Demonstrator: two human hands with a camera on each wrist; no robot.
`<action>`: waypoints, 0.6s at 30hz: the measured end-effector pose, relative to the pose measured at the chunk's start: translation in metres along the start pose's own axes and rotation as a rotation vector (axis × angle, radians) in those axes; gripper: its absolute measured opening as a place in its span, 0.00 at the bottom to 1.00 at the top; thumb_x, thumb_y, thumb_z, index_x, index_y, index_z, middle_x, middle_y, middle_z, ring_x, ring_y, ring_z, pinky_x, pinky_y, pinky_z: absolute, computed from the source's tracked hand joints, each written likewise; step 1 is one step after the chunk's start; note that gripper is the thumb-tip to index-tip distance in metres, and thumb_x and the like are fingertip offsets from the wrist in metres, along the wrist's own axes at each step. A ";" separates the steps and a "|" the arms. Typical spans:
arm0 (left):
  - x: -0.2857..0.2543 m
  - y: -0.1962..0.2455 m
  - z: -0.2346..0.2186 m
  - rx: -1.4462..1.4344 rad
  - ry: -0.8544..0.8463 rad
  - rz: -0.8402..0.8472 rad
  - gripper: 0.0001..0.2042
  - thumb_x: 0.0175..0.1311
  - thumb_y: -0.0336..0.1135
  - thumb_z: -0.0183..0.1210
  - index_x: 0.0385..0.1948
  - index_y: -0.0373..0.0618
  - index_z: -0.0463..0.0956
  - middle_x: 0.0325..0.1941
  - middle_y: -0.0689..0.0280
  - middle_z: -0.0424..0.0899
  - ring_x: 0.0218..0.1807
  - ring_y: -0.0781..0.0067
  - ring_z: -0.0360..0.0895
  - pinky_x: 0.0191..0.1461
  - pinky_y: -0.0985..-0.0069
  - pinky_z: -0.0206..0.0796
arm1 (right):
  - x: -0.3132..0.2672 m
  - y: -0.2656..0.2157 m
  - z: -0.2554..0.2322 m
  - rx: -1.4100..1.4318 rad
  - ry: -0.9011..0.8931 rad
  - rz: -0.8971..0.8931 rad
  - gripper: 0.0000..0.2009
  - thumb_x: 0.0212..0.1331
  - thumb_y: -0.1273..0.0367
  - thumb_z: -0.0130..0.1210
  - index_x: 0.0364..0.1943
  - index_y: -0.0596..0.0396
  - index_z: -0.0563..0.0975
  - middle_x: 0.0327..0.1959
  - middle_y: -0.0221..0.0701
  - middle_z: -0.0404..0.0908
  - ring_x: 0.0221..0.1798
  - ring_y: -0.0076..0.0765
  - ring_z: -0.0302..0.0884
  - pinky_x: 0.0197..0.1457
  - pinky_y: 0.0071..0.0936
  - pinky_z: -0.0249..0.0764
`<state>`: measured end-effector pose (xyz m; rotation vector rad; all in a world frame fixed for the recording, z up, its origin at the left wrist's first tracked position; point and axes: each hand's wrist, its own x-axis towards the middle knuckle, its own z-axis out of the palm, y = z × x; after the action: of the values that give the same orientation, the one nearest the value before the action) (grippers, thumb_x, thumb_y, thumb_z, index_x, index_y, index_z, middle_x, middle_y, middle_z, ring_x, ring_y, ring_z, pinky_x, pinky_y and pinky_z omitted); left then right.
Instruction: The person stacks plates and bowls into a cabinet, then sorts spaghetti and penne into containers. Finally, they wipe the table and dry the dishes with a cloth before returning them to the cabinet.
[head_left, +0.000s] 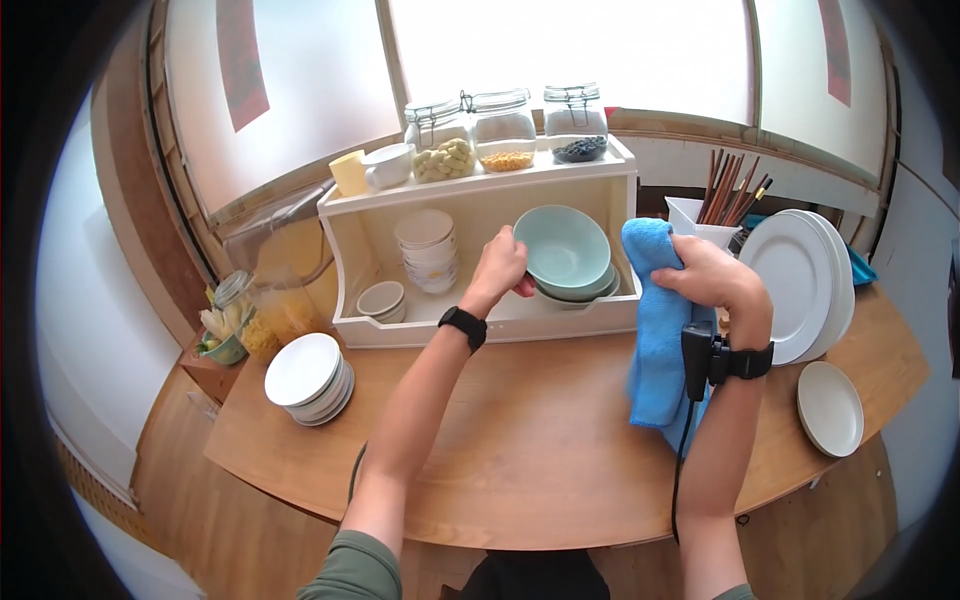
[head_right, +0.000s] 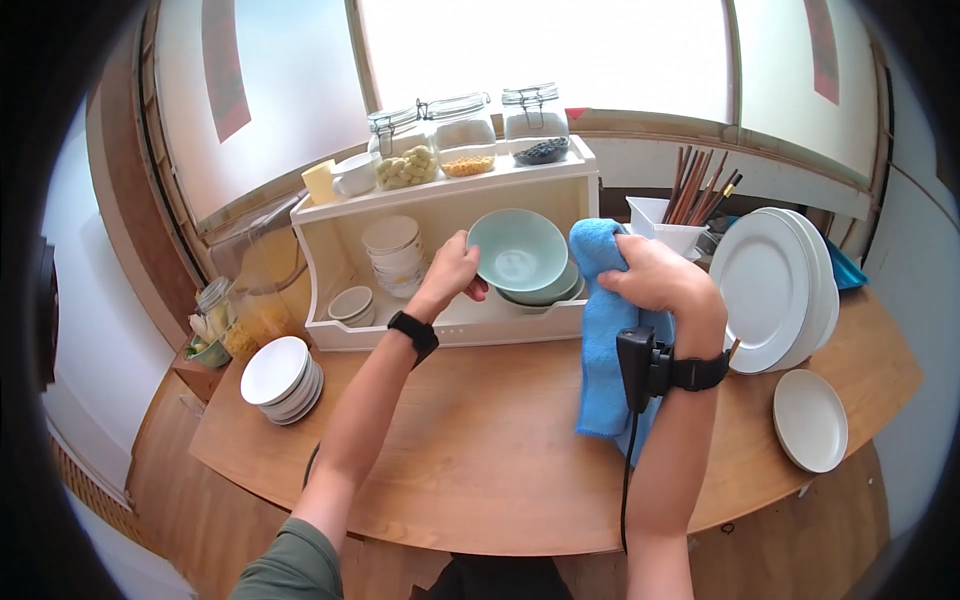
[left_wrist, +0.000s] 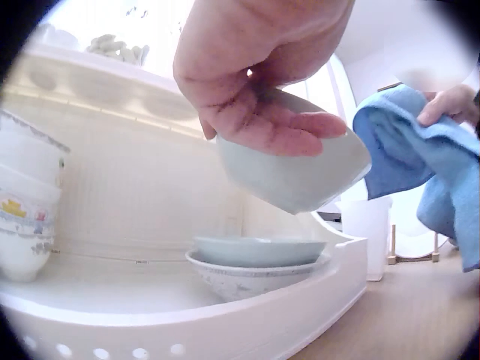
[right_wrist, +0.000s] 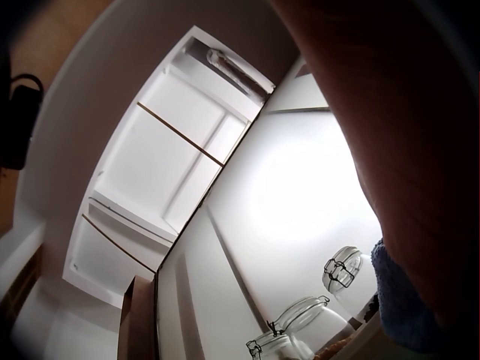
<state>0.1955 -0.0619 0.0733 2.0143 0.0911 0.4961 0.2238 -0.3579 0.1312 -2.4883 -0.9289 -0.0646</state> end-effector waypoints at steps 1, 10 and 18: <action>-0.009 0.005 -0.008 -0.001 0.006 -0.005 0.11 0.66 0.26 0.39 0.41 0.24 0.62 0.18 0.52 0.79 0.15 0.64 0.80 0.17 0.70 0.75 | 0.000 -0.003 0.001 0.003 0.028 0.003 0.18 0.57 0.67 0.59 0.50 0.62 0.75 0.44 0.47 0.82 0.48 0.47 0.80 0.54 0.37 0.72; -0.127 0.011 -0.069 -0.038 -0.016 -0.039 0.11 0.69 0.29 0.40 0.42 0.29 0.65 0.23 0.57 0.78 0.17 0.72 0.78 0.16 0.77 0.72 | 0.004 -0.056 0.019 -0.115 -0.031 -0.176 0.17 0.56 0.64 0.58 0.44 0.64 0.76 0.39 0.49 0.82 0.43 0.52 0.79 0.49 0.38 0.74; -0.180 -0.030 -0.083 -0.183 -0.030 -0.081 0.12 0.72 0.32 0.41 0.45 0.31 0.66 0.22 0.59 0.78 0.14 0.74 0.75 0.13 0.79 0.68 | -0.001 -0.131 0.075 -0.215 -0.227 -0.462 0.15 0.56 0.64 0.57 0.39 0.63 0.73 0.37 0.51 0.81 0.41 0.60 0.78 0.45 0.47 0.74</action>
<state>0.0042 -0.0266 0.0257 1.8309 0.1046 0.4082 0.1312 -0.2390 0.1199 -2.4505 -1.6588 -0.0339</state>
